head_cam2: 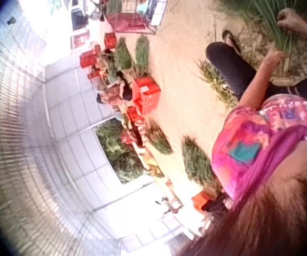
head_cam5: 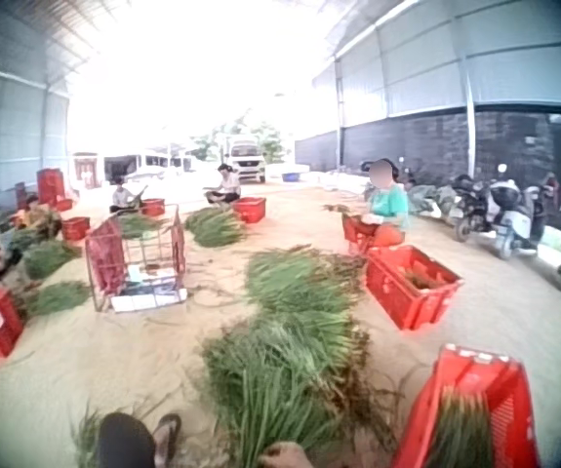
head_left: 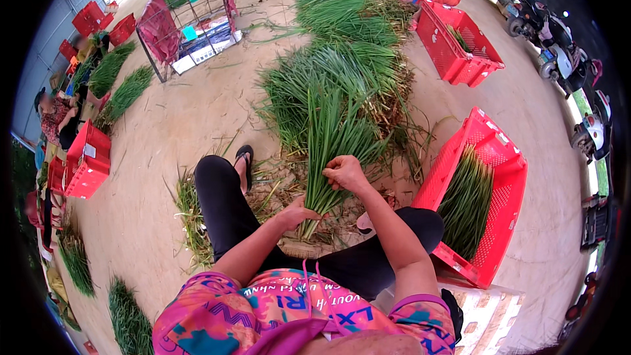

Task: The person sorts bunches of scallions by hand, picking through a large pile on the floor and placing clean bunches into a red plastic crate.

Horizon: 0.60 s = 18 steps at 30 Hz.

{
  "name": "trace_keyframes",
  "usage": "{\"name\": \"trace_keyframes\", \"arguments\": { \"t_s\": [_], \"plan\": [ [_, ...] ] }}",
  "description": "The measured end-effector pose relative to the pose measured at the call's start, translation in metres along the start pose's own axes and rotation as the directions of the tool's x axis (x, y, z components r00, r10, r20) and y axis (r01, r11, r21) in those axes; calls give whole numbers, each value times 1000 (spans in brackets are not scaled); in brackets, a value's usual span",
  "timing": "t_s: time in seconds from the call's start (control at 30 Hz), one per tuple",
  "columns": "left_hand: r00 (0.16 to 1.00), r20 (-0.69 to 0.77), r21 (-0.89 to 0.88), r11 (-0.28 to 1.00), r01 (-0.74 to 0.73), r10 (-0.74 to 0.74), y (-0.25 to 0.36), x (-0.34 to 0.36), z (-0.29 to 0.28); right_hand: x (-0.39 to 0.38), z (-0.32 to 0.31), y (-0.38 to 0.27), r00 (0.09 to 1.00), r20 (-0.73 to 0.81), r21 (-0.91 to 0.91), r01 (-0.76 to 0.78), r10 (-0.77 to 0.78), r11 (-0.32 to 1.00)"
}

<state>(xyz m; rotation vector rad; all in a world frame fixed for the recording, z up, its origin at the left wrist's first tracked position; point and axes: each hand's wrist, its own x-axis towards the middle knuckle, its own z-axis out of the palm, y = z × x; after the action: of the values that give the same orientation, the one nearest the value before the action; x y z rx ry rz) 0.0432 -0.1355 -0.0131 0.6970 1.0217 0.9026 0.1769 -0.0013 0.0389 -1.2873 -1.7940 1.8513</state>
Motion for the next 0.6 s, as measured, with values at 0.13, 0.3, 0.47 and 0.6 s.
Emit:
{"name": "trace_keyframes", "arguments": {
  "t_s": [0.13,0.3,0.47,0.6],
  "plan": [
    [1000,-1,-49,999,-10,9,0,1,2,-1,-1,-4,994,88,95,-78,70,992],
    [998,-17,-3,998,-67,67,-1,3,3,5,2,0,987,122,67,-116,107,991],
    [998,-42,-29,998,-53,52,3,2,4,1,-6,-8,986,131,98,-117,103,988],
    [997,-45,-56,997,-58,56,3,3,4,0,-11,-8,990,98,126,-112,100,986]
  ]
}}
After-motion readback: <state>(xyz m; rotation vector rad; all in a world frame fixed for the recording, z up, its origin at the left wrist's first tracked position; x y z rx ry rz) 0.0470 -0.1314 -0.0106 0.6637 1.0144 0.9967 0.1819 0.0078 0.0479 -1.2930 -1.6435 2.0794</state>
